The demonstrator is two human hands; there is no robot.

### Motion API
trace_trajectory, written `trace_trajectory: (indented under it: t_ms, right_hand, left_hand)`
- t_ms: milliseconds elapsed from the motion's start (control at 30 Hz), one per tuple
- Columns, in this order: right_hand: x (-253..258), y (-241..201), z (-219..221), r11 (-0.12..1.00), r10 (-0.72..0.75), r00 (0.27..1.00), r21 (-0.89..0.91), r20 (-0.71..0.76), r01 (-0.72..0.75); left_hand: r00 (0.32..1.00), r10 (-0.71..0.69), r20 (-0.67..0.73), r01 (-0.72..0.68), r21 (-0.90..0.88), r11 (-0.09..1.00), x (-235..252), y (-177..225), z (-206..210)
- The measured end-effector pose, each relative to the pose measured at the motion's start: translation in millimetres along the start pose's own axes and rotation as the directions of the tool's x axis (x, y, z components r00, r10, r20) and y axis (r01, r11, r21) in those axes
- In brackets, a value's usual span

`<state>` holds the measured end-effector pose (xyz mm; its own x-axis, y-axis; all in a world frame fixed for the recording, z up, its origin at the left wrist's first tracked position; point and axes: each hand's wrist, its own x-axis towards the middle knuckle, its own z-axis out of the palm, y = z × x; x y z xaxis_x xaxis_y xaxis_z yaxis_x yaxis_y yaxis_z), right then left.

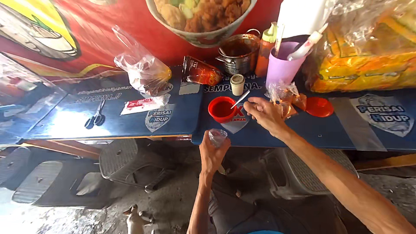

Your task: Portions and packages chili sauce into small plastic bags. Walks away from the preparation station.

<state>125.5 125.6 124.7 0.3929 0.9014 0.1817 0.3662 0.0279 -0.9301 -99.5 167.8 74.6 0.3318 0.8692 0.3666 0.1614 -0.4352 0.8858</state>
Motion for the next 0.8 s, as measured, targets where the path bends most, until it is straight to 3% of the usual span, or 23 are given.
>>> trace_trajectory:
  t_ms: [167, 300, 400, 500, 633, 700, 800]
  right_hand:
    - [34, 5, 23, 0.974, -0.182, 0.980, -0.154, -0.085, 0.167]
    - [49, 8, 22, 0.882, -0.426, 0.892, -0.291, -0.151, 0.372]
    - [55, 11, 19, 0.840, -0.498, 0.856, -0.321, -0.137, 0.438]
    - [55, 15, 22, 0.896, -0.391, 0.913, -0.278, -0.120, 0.347]
    - [57, 16, 25, 0.995, -0.088, 0.988, -0.059, -0.124, 0.082]
    - [60, 14, 23, 0.998, 0.035, 0.993, 0.065, -0.115, -0.027]
    - [62, 7, 19, 0.988, 0.077, 0.989, 0.141, -0.123, -0.060]
  left_hand:
    - [0.991, -0.084, 0.100, 0.094, -0.090, 0.991, 27, -13, -10]
    - [0.981, -0.106, 0.163, 0.128, -0.130, 0.983, 37, -16, -11]
    - [0.967, -0.153, 0.202, 0.182, -0.132, 0.974, 43, -13, -13]
    - [0.952, -0.178, 0.251, 0.212, -0.117, 0.970, 49, -13, -12]
    - [0.934, -0.200, 0.297, 0.249, -0.136, 0.959, 57, -12, -11]
    - [0.926, -0.214, 0.311, 0.270, -0.148, 0.951, 59, -11, -10]
    - [0.920, -0.221, 0.323, 0.287, -0.173, 0.942, 62, -12, -10]
